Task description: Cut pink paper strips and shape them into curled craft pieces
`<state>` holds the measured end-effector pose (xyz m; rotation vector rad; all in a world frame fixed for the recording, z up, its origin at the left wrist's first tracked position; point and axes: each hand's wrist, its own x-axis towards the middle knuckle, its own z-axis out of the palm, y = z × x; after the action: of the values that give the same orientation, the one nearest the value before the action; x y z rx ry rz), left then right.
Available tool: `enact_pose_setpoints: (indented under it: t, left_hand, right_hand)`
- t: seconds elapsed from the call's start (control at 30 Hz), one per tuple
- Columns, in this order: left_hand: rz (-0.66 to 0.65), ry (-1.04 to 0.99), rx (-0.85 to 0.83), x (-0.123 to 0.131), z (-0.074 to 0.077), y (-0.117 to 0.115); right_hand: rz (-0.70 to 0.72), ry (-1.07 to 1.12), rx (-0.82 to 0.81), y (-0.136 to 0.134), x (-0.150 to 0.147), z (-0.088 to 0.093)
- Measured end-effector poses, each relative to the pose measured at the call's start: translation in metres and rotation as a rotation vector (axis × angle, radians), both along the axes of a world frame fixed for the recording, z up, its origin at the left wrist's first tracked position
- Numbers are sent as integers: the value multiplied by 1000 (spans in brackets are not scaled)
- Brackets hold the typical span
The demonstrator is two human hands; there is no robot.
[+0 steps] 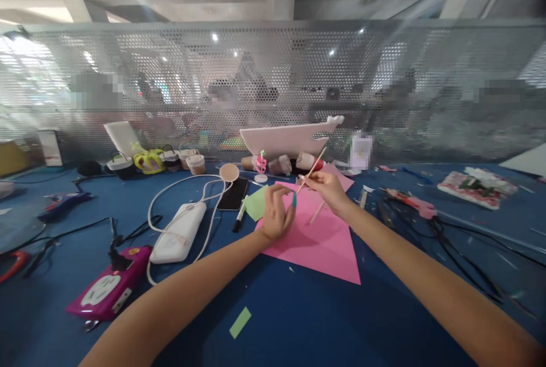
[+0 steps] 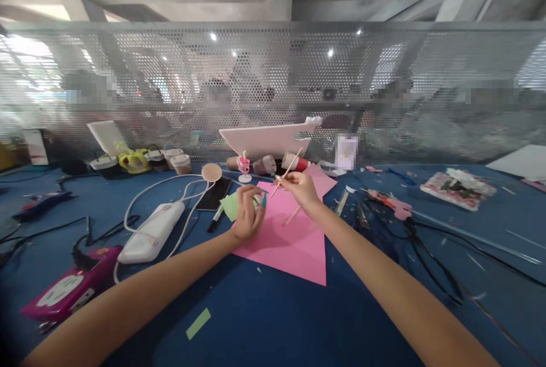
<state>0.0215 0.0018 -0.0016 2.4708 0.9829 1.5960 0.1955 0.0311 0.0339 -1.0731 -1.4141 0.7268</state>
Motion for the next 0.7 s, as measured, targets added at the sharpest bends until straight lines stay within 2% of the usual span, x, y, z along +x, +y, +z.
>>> enact_pose_setpoints:
  t: [0.03, 0.07, 0.1, 0.17, 0.2, 0.23, 0.3, 0.4, 0.57, 0.63, 0.7]
  left_hand:
    - [20, -73, -88, 3, 1, 2]
    - [-20, -128, -209, 7, 3, 4]
    - [-127, -157, -368, 12, 7, 5]
    - [-435, -187, -758, 22, 18, 5]
    - [-568, -189, -899, 26, 25, 3]
    - [-683, -180, -992, 28, 31, 0]
    - [-798, -189, -1111, 30, 41, -5]
    - [-780, -267, -1228, 27, 45, -9]
    - [-688, -378, -1291, 23, 34, -2]
    - [-683, -375, -1297, 20, 29, 1]
    - [-704, -363, -1319, 16, 25, 4]
  right_hand:
    - [45, 27, -20, -11, 6, 0]
    - [60, 49, -32, -21, 11, 0]
    - [52, 71, -32, -29, 16, 0]
    - [10, 104, -33, -42, 22, 2]
    - [-9, 113, -41, -47, 24, 3]
    - [-17, 117, -61, -51, 26, 4]
    - [-9, 123, -117, -58, 28, 5]
    - [13, 164, -179, -63, 27, 2]
    - [37, 156, -186, -61, 18, -5]
    - [-39, -75, -170, -64, 19, -1]
    - [-229, -489, -126, -72, 24, 4]
